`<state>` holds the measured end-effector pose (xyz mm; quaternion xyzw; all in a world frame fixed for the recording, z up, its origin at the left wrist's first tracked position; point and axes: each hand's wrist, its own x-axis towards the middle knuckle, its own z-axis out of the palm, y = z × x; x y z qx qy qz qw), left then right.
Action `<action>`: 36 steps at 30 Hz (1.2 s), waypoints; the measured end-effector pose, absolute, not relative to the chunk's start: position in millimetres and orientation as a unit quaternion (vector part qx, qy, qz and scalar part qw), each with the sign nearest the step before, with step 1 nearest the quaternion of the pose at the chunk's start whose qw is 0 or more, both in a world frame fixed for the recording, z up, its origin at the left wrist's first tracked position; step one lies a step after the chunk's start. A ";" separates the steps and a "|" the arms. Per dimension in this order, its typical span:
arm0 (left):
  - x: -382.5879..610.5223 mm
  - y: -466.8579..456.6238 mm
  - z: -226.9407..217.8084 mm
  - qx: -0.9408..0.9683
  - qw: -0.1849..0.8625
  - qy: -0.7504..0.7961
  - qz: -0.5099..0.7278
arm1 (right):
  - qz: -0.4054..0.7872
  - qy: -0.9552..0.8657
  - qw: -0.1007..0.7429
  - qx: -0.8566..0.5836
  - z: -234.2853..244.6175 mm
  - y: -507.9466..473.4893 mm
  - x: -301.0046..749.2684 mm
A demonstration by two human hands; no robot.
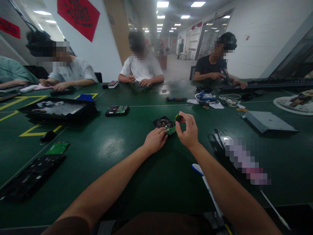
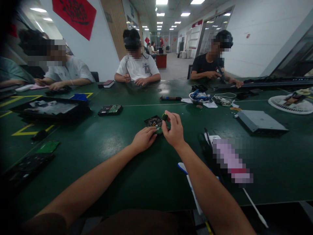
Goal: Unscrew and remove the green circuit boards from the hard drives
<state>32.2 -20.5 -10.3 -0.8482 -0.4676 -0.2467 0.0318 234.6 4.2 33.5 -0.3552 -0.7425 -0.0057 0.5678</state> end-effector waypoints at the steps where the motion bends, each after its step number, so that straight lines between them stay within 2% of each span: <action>1: 32.3 -20.3 -10.3 -0.848 0.031 -0.468 -0.246 | -0.007 -0.740 0.570 -0.356 32.8 5.0 234.7; 36: 32.9 -20.8 -8.2 -0.850 0.027 -0.468 -0.238 | 0.011 -0.738 0.568 -0.363 29.6 7.2 235.9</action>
